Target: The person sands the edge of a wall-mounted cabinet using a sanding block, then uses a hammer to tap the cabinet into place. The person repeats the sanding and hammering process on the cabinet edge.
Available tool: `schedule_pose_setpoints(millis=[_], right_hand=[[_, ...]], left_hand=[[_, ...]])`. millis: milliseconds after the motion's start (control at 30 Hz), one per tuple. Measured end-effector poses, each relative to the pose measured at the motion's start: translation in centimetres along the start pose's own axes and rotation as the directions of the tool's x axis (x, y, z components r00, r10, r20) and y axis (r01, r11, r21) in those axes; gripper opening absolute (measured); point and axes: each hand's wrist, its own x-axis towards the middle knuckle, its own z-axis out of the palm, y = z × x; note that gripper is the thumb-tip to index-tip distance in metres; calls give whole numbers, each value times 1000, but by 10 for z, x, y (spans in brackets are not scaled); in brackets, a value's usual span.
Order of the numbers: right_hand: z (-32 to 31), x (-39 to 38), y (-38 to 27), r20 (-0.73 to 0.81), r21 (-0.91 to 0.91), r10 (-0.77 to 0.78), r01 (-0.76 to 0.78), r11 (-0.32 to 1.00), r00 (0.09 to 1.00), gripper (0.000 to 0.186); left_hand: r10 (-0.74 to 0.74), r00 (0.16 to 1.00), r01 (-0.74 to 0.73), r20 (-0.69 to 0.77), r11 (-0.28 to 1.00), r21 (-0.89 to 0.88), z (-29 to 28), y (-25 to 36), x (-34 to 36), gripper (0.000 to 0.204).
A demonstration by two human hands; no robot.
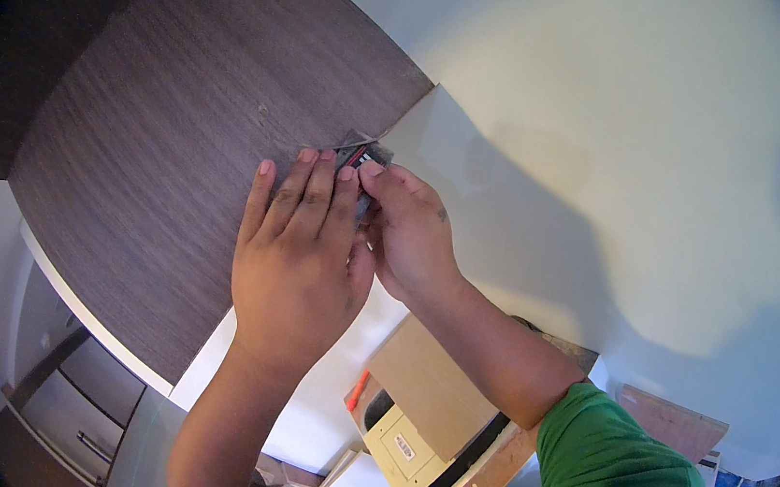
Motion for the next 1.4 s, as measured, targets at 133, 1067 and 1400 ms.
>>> schedule_pose_setpoints(millis=[133,1067,1400], right_hand=[[4,0,-10,-68,-32,1,-4,999,998,19],[-4,15,-10,-5,81,5,-5,997,1000,19],[-10,29,-16,-25,-20,-8,7,1000,1000,20]], left_hand=[[3,1000,-3,4,1000,-3,-5,8,4,41],[43,997,-46,61,998,42,23,5,17,39],[34,996,-38,76,998,51,37,6,23,38]])
